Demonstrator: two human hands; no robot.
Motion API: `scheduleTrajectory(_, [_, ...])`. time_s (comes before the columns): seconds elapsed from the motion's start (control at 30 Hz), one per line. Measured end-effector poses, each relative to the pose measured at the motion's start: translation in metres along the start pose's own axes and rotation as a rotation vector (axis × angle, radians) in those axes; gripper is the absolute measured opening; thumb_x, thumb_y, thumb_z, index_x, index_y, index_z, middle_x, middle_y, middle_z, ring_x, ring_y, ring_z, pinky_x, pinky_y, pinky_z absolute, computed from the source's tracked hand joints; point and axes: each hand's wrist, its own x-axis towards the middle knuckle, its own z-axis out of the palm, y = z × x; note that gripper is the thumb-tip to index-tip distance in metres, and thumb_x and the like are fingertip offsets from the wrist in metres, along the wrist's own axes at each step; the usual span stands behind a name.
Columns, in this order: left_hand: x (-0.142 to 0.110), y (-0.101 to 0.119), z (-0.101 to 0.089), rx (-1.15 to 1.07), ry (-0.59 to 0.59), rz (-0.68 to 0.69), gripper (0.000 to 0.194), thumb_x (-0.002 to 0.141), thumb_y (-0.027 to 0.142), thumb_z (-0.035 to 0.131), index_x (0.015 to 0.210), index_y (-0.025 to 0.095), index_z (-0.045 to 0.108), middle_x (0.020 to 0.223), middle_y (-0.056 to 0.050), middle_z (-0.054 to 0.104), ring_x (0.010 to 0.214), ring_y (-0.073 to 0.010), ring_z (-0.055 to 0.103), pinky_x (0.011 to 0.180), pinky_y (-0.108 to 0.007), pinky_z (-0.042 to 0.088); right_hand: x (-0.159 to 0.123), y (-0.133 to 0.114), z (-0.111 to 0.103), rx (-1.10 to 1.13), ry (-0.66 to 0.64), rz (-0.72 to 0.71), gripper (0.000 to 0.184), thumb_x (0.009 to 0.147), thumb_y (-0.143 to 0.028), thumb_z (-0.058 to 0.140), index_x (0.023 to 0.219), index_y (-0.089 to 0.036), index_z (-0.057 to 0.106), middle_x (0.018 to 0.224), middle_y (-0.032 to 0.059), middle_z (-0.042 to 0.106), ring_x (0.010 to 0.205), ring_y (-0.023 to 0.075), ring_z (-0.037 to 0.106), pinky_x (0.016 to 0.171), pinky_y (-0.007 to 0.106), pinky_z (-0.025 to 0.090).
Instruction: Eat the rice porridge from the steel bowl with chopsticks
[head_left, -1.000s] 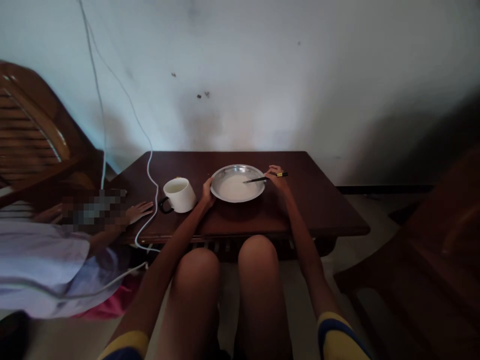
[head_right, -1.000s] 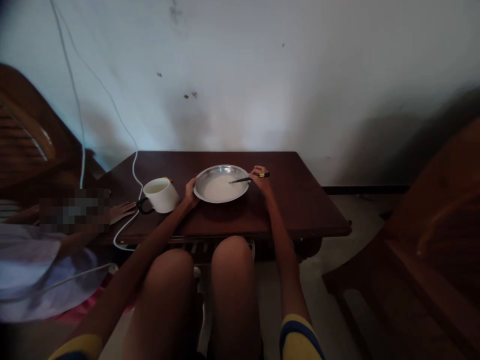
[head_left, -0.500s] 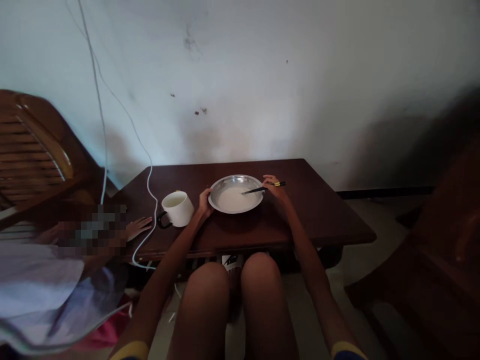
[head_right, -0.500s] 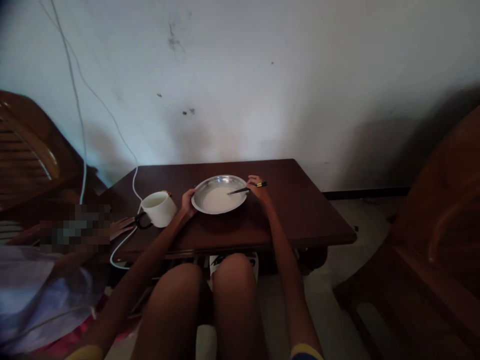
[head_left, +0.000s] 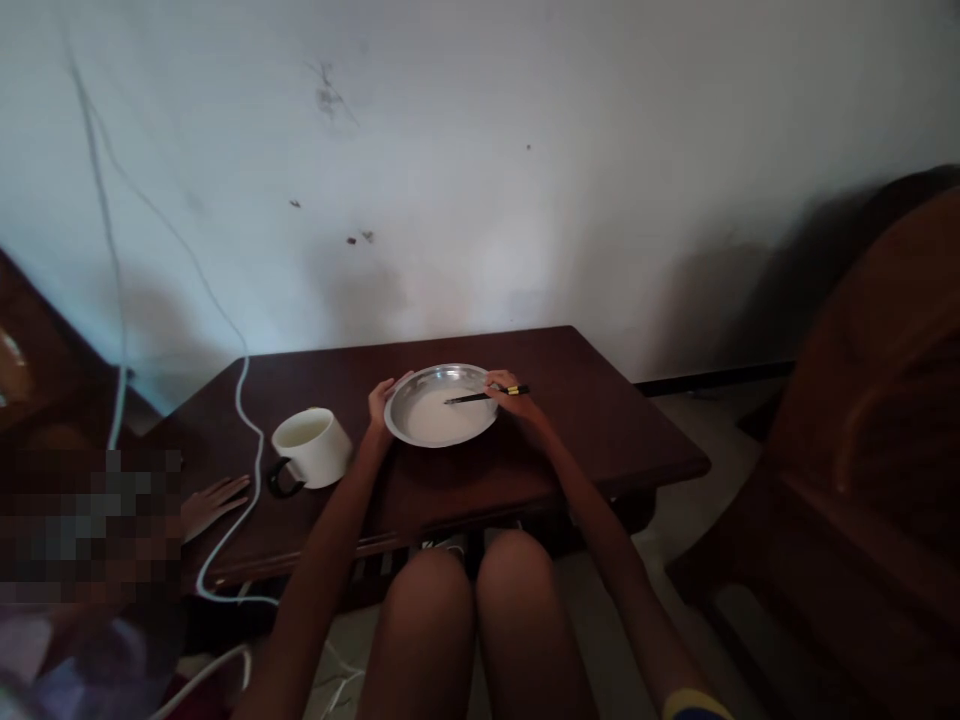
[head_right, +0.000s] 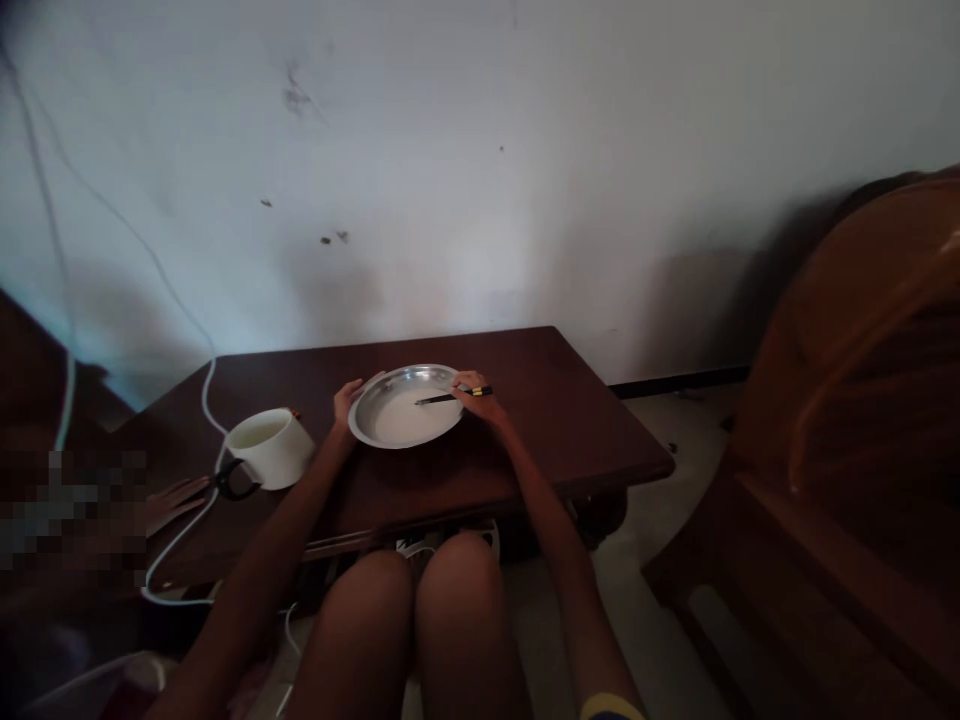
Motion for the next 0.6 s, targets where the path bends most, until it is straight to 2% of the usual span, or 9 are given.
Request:
scheduleTrajectory(0.1, [0.01, 0.001, 0.002, 0.013, -0.039, -0.053, 0.027, 0.08, 0.029, 0.055, 0.094, 0.018, 0.076, 0.083, -0.01, 0.079, 0.085, -0.0293, 0.075, 0.077, -0.035, 0.061, 0.005, 0.004, -0.005, -0.03, 0.072, 0.026, 0.01, 0.078, -0.021, 0.063, 0.068, -0.024, 0.062, 0.116, 0.0062, 0.067, 0.125, 0.0246, 0.053, 0.116, 0.043, 0.032])
scheduleTrajectory(0.2, [0.016, 0.004, 0.003, 0.015, -0.042, -0.095, 0.022, 0.078, 0.026, 0.058, 0.089, 0.021, 0.076, 0.074, -0.008, 0.077, 0.085, -0.0304, 0.074, 0.079, -0.039, 0.061, 0.012, 0.007, -0.01, -0.033, 0.112, 0.043, 0.016, 0.078, -0.021, 0.062, 0.062, -0.023, 0.06, 0.111, 0.0066, 0.068, 0.122, 0.0251, 0.055, 0.114, 0.044, 0.034])
scheduleTrajectory(0.3, [0.02, 0.005, 0.0, 0.078, 0.014, -0.12, 0.011, 0.076, 0.022, 0.062, 0.074, 0.02, 0.072, 0.059, -0.004, 0.071, 0.071, -0.0276, 0.073, 0.073, -0.036, 0.061, 0.016, 0.01, -0.014, -0.01, 0.089, 0.042, 0.023, 0.079, -0.02, 0.059, 0.055, -0.022, 0.058, 0.105, 0.0059, 0.071, 0.112, 0.0233, 0.061, 0.108, 0.04, 0.042])
scheduleTrajectory(0.43, [0.025, 0.002, -0.003, 0.122, 0.101, -0.045, 0.008, 0.072, 0.019, 0.067, 0.065, 0.018, 0.07, 0.053, -0.002, 0.067, 0.056, -0.0208, 0.067, 0.059, -0.027, 0.056, 0.012, 0.012, -0.01, 0.019, 0.014, 0.032, 0.021, 0.077, -0.019, 0.063, 0.056, -0.021, 0.063, 0.103, 0.0035, 0.072, 0.107, 0.0204, 0.064, 0.101, 0.034, 0.047])
scheduleTrajectory(0.5, [0.025, -0.002, -0.002, 0.102, 0.076, -0.012, 0.009, 0.071, 0.02, 0.065, 0.071, 0.017, 0.073, 0.058, -0.003, 0.07, 0.063, -0.0223, 0.069, 0.062, -0.027, 0.057, 0.01, 0.013, -0.004, 0.019, 0.018, 0.026, 0.014, 0.075, -0.019, 0.068, 0.061, -0.022, 0.066, 0.104, 0.0025, 0.072, 0.11, 0.0201, 0.063, 0.106, 0.035, 0.043])
scheduleTrajectory(0.6, [0.022, -0.006, -0.001, 0.069, -0.018, 0.019, 0.017, 0.068, 0.022, 0.064, 0.08, 0.017, 0.076, 0.073, -0.005, 0.077, 0.086, -0.0271, 0.073, 0.077, -0.031, 0.06, 0.01, 0.015, 0.003, 0.013, 0.075, 0.027, 0.01, 0.075, -0.019, 0.07, 0.066, -0.023, 0.068, 0.102, 0.003, 0.07, 0.114, 0.0213, 0.059, 0.113, 0.039, 0.036])
